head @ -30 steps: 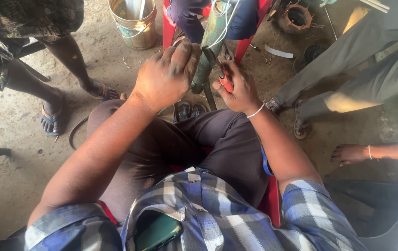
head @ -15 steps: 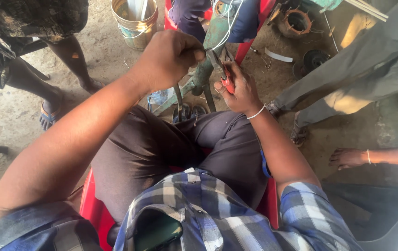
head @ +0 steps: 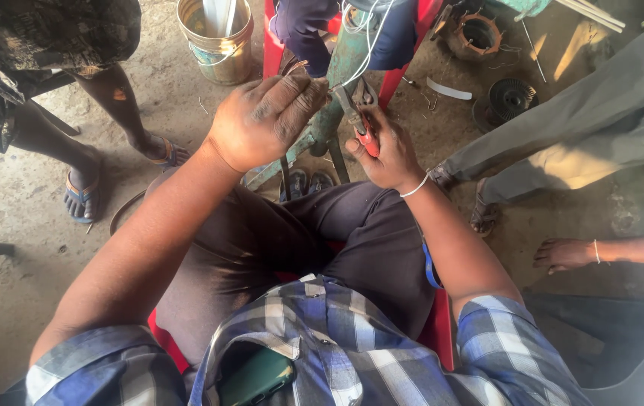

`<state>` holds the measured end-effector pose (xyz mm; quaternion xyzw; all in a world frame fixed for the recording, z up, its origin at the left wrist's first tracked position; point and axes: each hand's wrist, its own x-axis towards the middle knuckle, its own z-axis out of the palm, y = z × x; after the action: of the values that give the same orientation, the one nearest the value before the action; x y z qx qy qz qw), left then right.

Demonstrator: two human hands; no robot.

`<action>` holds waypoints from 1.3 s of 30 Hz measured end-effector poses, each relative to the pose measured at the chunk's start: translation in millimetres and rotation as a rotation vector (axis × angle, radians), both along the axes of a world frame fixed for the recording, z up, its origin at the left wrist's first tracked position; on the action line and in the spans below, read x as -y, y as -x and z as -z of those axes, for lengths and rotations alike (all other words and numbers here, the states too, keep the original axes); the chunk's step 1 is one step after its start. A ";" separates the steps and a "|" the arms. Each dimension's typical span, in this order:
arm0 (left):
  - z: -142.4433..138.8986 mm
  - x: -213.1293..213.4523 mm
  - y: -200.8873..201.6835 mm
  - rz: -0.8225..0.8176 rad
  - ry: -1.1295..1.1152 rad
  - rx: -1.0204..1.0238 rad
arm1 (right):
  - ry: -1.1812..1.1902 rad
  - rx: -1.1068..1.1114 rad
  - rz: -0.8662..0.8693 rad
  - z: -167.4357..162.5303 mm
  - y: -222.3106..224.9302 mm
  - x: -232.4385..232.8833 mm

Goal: The person strips insulation from several colored wires using pliers and scissors, then twists the exposed strands together. They work on a white wire and multiple colored wires, cutting and twisting them while seated.

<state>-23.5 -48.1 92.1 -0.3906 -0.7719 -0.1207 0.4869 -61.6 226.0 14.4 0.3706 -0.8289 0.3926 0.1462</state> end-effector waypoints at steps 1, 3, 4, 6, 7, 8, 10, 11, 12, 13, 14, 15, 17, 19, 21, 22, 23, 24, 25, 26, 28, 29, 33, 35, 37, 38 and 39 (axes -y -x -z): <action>0.2 1.1 0.8 -0.005 0.024 -0.006 | -0.001 0.023 0.000 -0.7 0.6 0.3; -0.6 -0.8 2.8 -0.009 0.018 -0.052 | -0.002 0.048 -0.003 -1.7 1.8 0.1; -1.4 -2.6 2.4 -0.010 0.016 -0.074 | -0.001 0.052 -0.005 -1.9 2.2 -0.7; -3.2 -8.6 -0.8 0.044 -0.045 0.007 | -0.002 0.034 -0.012 -1.6 2.1 -2.9; -4.2 -11.7 -3.7 0.071 -0.075 0.047 | -0.004 0.012 -0.018 -1.0 1.2 -4.1; -4.9 -15.6 -7.4 0.087 -0.149 0.158 | -0.005 -0.010 -0.025 -0.5 0.7 -4.9; -7.3 -21.8 -12.7 0.113 -0.295 0.381 | -0.018 -0.006 -0.026 0.4 0.0 -6.0; -9.3 -23.1 -13.4 0.136 -0.363 0.510 | -0.025 -0.002 -0.027 0.6 0.1 -6.1; -11.9 -23.7 -12.1 0.159 -0.432 0.635 | -0.022 0.015 -0.028 0.7 0.4 -6.3; -14.8 -22.8 -10.4 0.182 -0.501 0.762 | -0.020 0.033 -0.028 0.4 1.3 -6.0; -17.0 -20.7 -10.0 0.171 -0.485 0.811 | -0.019 0.051 -0.028 0.1 2.0 -6.2; -19.5 -17.8 -9.0 0.160 -0.467 0.856 | -0.018 0.043 -0.032 -0.6 2.9 -6.2; -22.3 -12.3 -9.4 0.143 -0.429 0.864 | -0.018 0.031 -0.033 -2.4 4.0 -7.4; -21.9 -7.2 -14.8 0.125 -0.391 0.791 | -0.048 0.016 -0.004 -4.5 3.8 -9.4; -17.8 -11.4 -20.8 0.131 -0.497 0.780 | -0.057 0.016 0.007 -7.0 2.6 -11.3; -14.9 -14.2 -23.2 0.136 -0.554 0.775 | -0.054 0.028 0.006 -8.3 1.4 -12.3; -12.2 -18.1 -24.8 0.155 -0.578 0.752 | -0.049 0.038 0.005 -9.9 0.1 -13.9; -9.3 -22.0 -25.8 0.174 -0.603 0.729 | -0.067 0.066 0.022 -11.6 -0.9 -15.0; -6.6 -25.2 -26.2 0.194 -0.626 0.707 | -0.084 0.096 0.041 -13.0 -2.3 -15.6; -4.6 -28.0 -26.4 0.192 -0.649 0.694 | -0.099 0.125 0.062 -14.0 -3.6 -16.1; -1.8 -29.1 -26.4 0.193 -0.694 0.674 | -0.082 0.111 -0.034 -14.5 -6.5 -13.8; -1.0 -29.2 -27.0 0.182 -0.706 0.652 | -0.074 0.105 -0.079 -14.2 -8.2 -11.9; 0.6 -34.7 -34.5 0.128 -0.742 0.642 | -0.091 0.162 0.026 -11.8 -15.0 -5.0; 0.9 -39.6 -38.2 0.105 -0.751 0.655 | -0.130 0.057 0.012 -12.6 -15.7 -3.3; 0.7 -43.5 -39.2 0.094 -0.755 0.641 | -0.111 0.055 -0.003 -13.9 -15.9 -2.5; 0.4 -44.7 -39.2 0.091 -0.751 0.635 | -0.100 0.054 -0.011 -14.4 -16.0 -2.5; 0.3 -45.0 -38.8 0.088 -0.750 0.628 | -0.087 0.103 -0.008 -14.9 -16.2 -2.0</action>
<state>15.2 -3.1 91.8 -0.1655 -0.7675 -0.5227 0.3321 -45.4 228.0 29.3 0.3590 -0.8502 0.3754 0.0854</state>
